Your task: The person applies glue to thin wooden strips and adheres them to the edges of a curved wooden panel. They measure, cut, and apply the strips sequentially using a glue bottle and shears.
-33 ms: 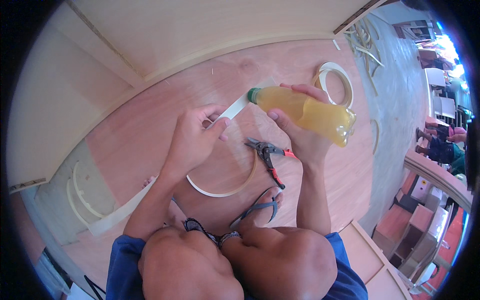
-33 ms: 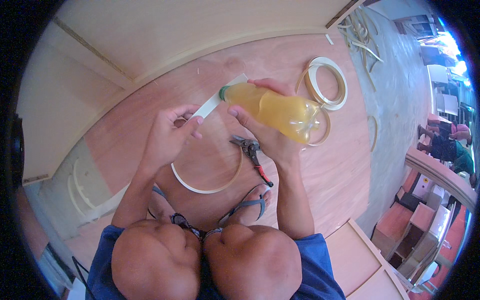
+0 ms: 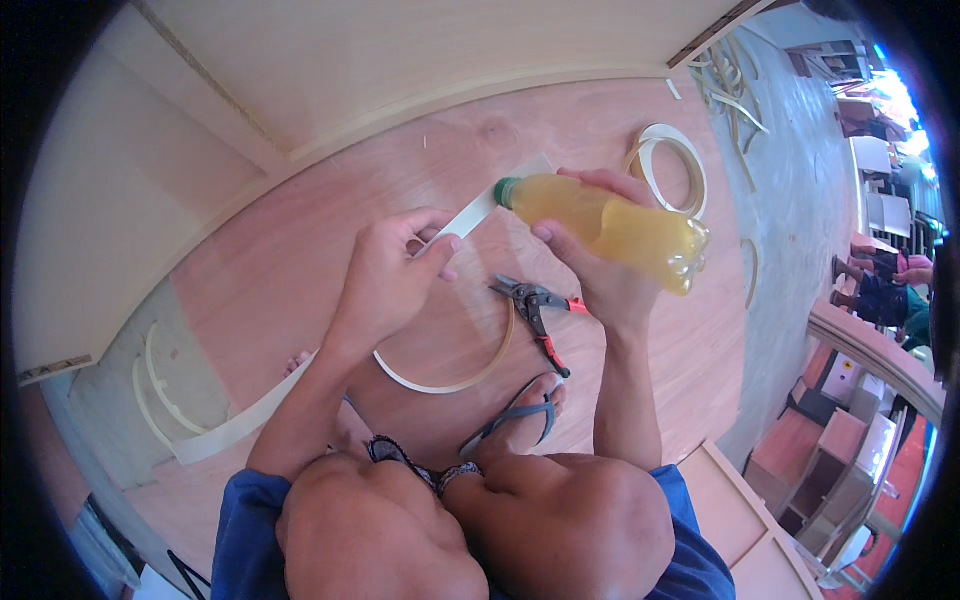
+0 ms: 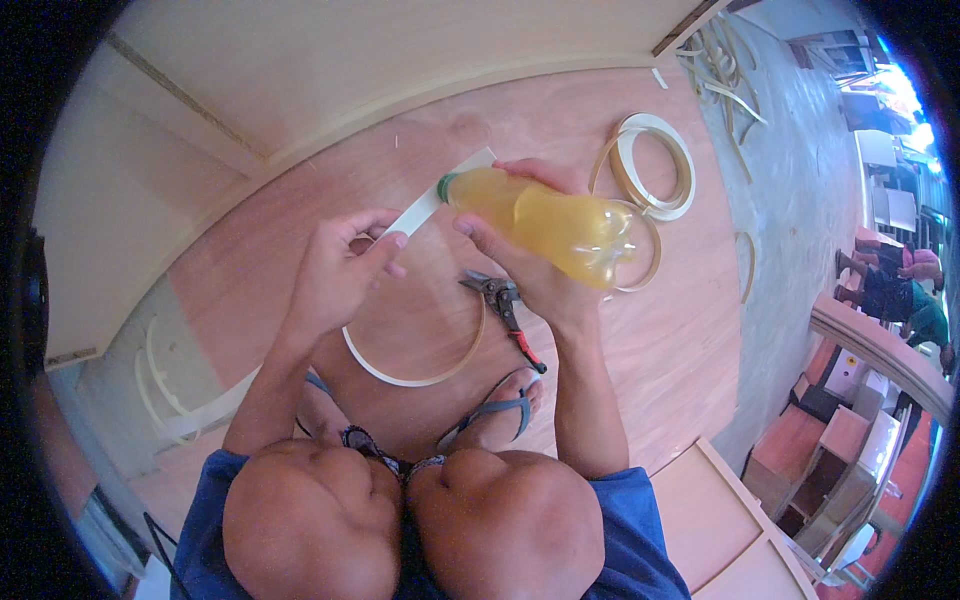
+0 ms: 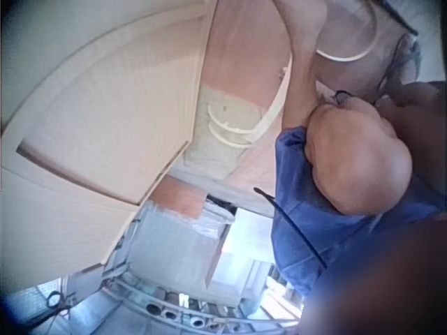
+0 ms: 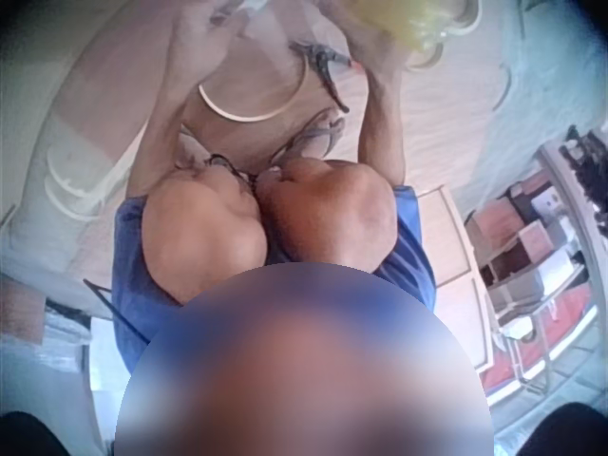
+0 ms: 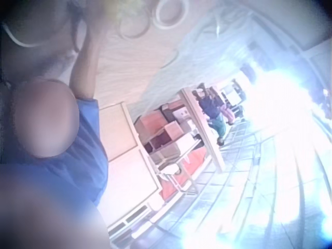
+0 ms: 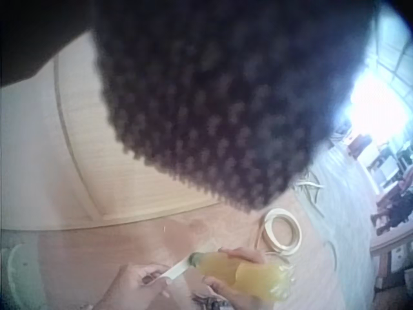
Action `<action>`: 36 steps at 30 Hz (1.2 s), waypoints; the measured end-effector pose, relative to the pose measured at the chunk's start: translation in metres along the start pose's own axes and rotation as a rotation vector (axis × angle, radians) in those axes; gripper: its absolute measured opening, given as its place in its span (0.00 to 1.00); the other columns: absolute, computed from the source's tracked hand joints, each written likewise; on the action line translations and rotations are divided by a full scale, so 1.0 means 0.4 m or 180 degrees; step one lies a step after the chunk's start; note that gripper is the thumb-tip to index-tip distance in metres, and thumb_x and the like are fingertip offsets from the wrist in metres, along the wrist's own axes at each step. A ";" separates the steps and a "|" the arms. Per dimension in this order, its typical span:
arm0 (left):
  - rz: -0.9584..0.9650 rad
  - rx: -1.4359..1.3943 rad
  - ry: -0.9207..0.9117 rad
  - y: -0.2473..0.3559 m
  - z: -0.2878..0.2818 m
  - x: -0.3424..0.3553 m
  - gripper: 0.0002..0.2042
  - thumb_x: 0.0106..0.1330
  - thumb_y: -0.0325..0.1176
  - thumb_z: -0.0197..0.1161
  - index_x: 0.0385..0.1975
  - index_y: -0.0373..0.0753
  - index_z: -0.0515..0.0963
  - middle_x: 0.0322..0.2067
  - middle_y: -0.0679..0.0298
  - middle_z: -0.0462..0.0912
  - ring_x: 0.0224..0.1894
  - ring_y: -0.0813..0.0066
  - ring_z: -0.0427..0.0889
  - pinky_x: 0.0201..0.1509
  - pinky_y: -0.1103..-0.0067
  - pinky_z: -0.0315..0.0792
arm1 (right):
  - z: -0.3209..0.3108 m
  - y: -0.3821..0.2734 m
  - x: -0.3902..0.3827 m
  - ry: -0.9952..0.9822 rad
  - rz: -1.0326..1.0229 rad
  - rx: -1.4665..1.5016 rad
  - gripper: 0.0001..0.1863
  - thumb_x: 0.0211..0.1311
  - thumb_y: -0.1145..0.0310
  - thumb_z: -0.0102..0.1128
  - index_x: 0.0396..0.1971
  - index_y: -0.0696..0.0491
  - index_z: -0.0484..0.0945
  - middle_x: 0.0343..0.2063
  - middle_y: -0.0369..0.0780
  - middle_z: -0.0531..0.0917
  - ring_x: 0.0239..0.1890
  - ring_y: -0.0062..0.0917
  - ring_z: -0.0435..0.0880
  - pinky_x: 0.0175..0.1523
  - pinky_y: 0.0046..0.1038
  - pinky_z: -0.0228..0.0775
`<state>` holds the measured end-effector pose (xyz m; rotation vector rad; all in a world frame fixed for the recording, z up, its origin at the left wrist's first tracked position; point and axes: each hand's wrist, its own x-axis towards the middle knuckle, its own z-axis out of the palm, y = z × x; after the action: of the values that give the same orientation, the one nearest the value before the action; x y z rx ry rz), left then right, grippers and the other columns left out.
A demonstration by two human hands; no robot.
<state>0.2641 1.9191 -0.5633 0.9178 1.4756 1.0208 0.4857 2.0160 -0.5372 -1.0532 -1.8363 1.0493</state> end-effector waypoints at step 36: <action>-0.0221 0.0163 0.0112 -0.022 0.045 0.018 0.13 0.78 0.29 0.65 0.55 0.29 0.85 0.41 0.61 0.91 0.34 0.77 0.91 0.31 0.81 0.78 | 0.010 0.026 -0.020 -0.0015 -0.0469 -0.0736 0.33 0.52 0.75 0.88 0.57 0.57 0.78 0.53 0.46 0.88 0.54 0.33 0.89 0.57 0.33 0.86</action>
<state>0.2807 1.9249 -0.5749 0.8827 1.5587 0.9568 0.4882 2.0111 -0.5497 -1.0285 -2.0414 0.7673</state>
